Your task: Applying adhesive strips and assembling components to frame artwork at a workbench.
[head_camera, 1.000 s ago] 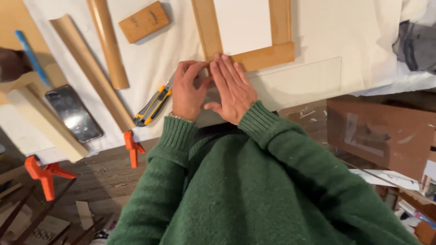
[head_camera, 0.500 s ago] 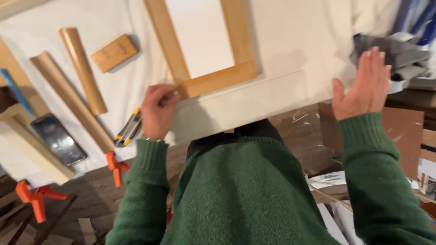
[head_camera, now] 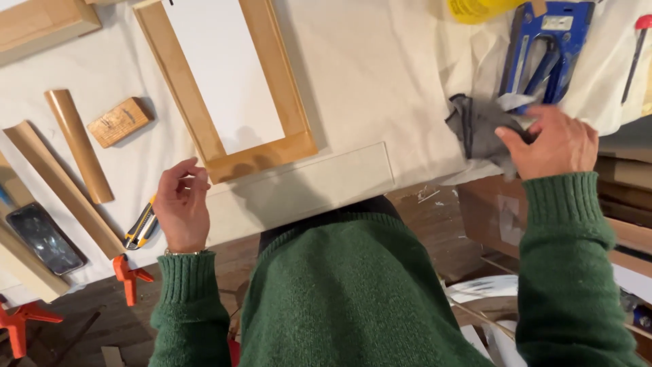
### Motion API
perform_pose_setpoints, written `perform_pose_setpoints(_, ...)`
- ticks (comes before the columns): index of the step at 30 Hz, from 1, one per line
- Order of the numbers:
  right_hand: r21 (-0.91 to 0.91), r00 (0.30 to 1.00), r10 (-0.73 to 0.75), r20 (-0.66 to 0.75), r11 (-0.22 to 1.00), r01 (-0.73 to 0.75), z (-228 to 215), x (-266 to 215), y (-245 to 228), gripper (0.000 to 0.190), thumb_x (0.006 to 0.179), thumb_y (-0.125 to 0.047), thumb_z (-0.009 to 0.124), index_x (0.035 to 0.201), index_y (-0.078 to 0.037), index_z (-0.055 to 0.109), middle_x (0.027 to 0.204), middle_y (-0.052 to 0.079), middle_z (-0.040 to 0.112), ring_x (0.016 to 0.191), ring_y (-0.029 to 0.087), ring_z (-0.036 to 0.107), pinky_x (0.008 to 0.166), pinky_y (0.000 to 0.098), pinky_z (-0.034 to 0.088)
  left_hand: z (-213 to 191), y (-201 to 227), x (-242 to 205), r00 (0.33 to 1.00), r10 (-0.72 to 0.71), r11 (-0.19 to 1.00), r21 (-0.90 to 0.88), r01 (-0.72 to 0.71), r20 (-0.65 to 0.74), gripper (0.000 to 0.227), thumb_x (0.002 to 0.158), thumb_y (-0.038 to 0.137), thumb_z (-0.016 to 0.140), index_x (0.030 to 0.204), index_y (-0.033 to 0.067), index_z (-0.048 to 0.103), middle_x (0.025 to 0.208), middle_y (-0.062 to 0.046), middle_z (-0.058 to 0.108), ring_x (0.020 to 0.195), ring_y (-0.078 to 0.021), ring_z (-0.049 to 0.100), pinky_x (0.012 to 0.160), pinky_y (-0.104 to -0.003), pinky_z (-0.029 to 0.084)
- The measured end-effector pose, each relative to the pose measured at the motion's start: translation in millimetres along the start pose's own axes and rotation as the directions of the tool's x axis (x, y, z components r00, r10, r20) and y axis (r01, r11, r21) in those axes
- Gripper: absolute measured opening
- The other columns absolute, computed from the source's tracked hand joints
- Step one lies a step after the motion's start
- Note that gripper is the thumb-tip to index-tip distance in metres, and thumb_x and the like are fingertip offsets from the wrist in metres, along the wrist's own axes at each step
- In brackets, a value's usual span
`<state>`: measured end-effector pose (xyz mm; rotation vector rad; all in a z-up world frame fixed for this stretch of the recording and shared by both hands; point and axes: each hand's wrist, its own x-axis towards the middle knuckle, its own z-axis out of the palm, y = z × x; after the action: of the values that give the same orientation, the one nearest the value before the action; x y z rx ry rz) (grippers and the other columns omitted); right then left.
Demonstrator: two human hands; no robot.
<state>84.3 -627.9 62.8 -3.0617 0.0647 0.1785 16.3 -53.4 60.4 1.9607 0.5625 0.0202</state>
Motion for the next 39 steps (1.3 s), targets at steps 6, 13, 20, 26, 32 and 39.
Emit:
perform_pose_setpoints(6, 0.1, 0.995, -0.103, -0.009, 0.99, 0.103, -24.3, -26.9, -4.5, 0.033, 0.092, -0.031, 0.092, 0.086, -0.005, 0.072, 0.104, 0.011, 0.066, 0.104, 0.031, 0.06, 0.097, 0.0433, 0.05, 23.5, 47.2, 3.1, 0.977, 0.18, 0.963, 0.183, -0.198, 0.11, 0.02, 0.099, -0.001, 0.07, 0.118, 0.0035, 0.07, 0.105, -0.008, 0.069, 0.082, -0.0123, 0.065, 0.065, -0.025, 0.052)
perform_pose_setpoints(13, 0.477, 0.953, -0.244, -0.179, 0.826, 0.301, -79.7, -56.5, -132.6, 0.026, 0.083, -0.017, 0.086, 0.08, -0.003, 0.064, 0.14, 0.018, 0.062, 0.133, 0.034, 0.056, 0.109, 0.0429, 0.046, 90.1, 140.2, -26.7, 0.639, 0.597, 0.788, -0.204, -0.581, 0.486, 0.045, 0.088, 0.016, 0.083, 0.129, 0.0096, 0.066, 0.131, -0.01, 0.068, 0.124, -0.0292, 0.065, 0.104, -0.041, 0.055)
perform_pose_setpoints(20, 0.991, 0.98, -0.191, -0.052, -0.128, 0.028, -32.9, -109.4, -236.2, 0.024, 0.095, -0.017, 0.074, 0.106, 0.0, 0.06, 0.152, 0.026, 0.055, 0.144, 0.029, 0.055, 0.122, 0.041, 0.044, 90.4, 93.0, -61.1, 0.489, 0.478, 0.874, -0.341, -0.345, 0.73, 0.041, 0.102, 0.038, 0.067, 0.125, 0.0044, 0.062, 0.11, -0.017, 0.071, 0.103, -0.0367, 0.07, 0.089, -0.042, 0.057)
perform_pose_setpoints(26, 0.938, 0.924, -0.177, 0.339, 0.139, -0.317, 31.1, -156.3, -298.8, 0.042, 0.092, -0.019, 0.073, 0.127, 0.003, 0.064, 0.132, 0.02, 0.066, 0.117, 0.02, 0.063, 0.101, 0.0333, 0.05, 28.1, 0.5, -55.7, 0.447, 0.267, 0.937, -0.122, -0.327, 0.853, 0.039, 0.1, 0.034, 0.066, 0.117, -0.0011, 0.064, 0.106, -0.022, 0.069, 0.098, -0.0412, 0.067, 0.085, -0.046, 0.054)
perform_pose_setpoints(32, 0.657, 0.978, -0.091, 0.185, 0.752, -0.054, 15.7, -89.4, -335.3, 0.036, 0.096, -0.028, 0.071, 0.122, -0.004, 0.072, 0.108, 0.019, 0.074, 0.097, 0.027, 0.072, 0.085, 0.0357, 0.055, -42.7, -51.5, 36.5, 0.724, 0.08, 0.981, 0.074, -0.178, 0.685, 0.022, 0.092, 0.016, 0.055, 0.105, 0.0033, 0.067, 0.079, -0.012, 0.07, 0.067, -0.0244, 0.069, 0.061, -0.037, 0.056)
perform_pose_setpoints(39, 0.409, 0.95, -0.076, 0.304, 0.911, -0.058, 24.4, -22.1, -343.1, 0.032, 0.096, -0.033, 0.069, 0.113, -0.006, 0.075, 0.095, 0.017, 0.075, 0.084, 0.033, 0.072, 0.078, 0.0424, 0.057, -59.6, -14.2, 119.2, 0.701, -0.222, 0.973, 0.2, 0.115, 0.678, 0.038, 0.106, 0.033, 0.045, 0.089, 0.0031, 0.062, 0.058, -0.007, 0.061, 0.041, -0.0176, 0.059, 0.038, -0.035, 0.05)
